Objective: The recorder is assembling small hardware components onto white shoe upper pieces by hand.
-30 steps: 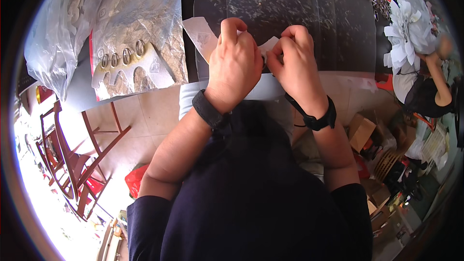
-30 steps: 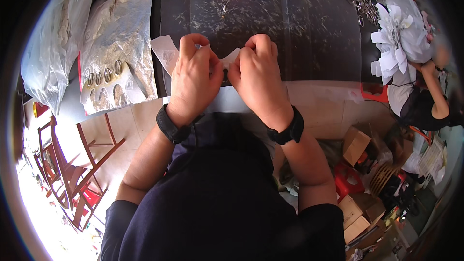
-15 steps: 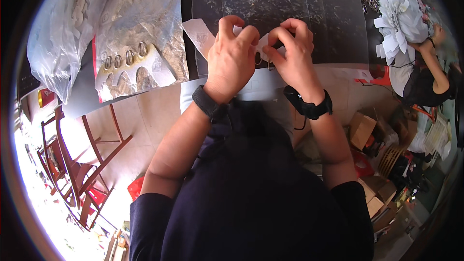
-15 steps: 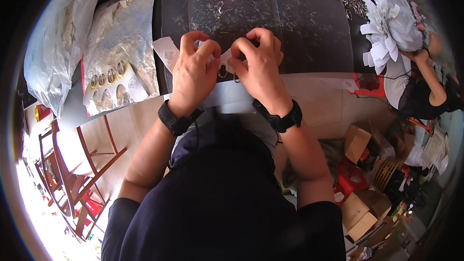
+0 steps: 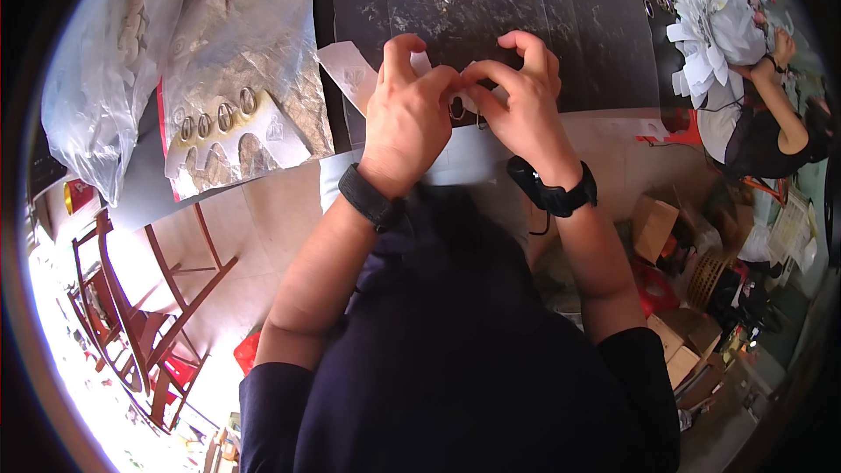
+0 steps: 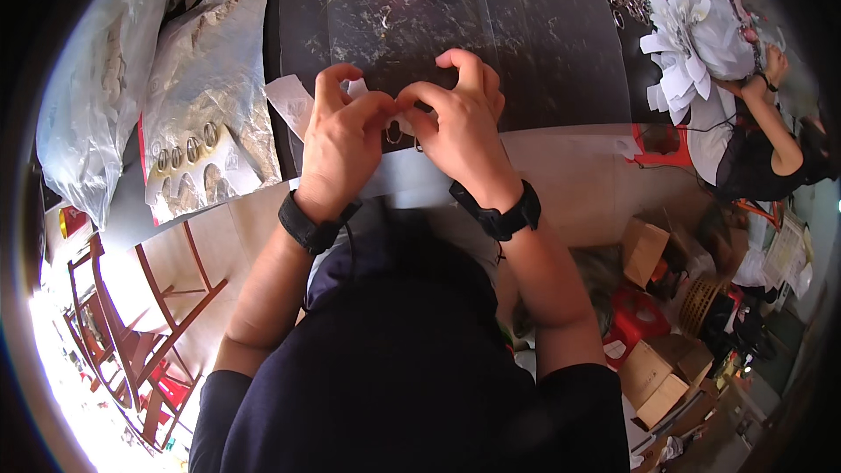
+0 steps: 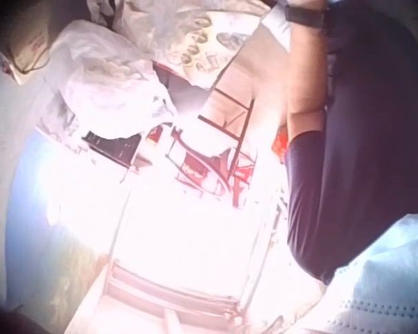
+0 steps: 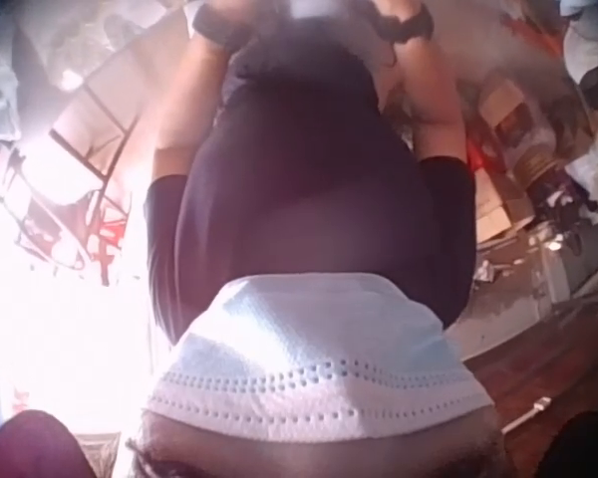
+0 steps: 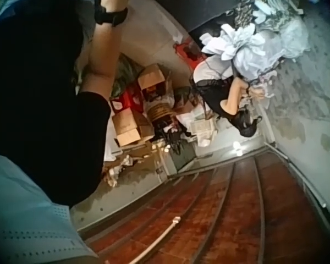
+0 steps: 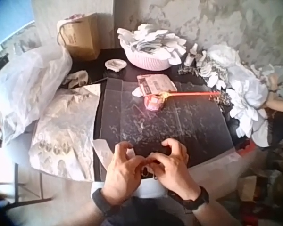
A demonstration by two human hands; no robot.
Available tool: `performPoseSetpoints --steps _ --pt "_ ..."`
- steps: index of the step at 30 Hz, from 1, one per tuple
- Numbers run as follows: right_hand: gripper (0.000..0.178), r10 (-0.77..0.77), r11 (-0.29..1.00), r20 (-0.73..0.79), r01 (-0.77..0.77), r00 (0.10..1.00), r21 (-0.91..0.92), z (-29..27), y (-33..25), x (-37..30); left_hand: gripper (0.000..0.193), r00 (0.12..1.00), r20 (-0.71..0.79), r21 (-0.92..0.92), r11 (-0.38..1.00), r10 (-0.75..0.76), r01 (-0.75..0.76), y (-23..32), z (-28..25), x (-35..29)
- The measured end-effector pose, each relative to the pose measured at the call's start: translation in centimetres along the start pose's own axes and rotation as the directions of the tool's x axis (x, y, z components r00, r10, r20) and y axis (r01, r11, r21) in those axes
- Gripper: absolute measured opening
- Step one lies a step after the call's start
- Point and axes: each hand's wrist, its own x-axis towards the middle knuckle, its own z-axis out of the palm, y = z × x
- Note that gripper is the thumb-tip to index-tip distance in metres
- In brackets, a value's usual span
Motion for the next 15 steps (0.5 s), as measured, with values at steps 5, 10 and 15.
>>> performPoseSetpoints --steps 5,10,15 --pt "0.017 0.010 1.000 0.005 -0.009 1.000 -0.017 -0.08 0.05 0.13 0.017 0.999 -0.032 0.003 1.000 0.028 -0.028 -0.03 0.08 0.10" --pt "0.017 0.004 1.000 0.011 -0.004 1.000 -0.015 -0.02 0.22 -0.01 0.017 0.998 -0.028 0.007 0.999 0.051 -0.051 -0.30 0.27 0.08" --pt "0.016 0.001 1.000 0.011 -0.001 1.000 -0.014 -0.06 0.13 -0.15 0.016 1.000 -0.005 0.000 1.000 0.019 -0.019 -0.05 0.27 -0.08"
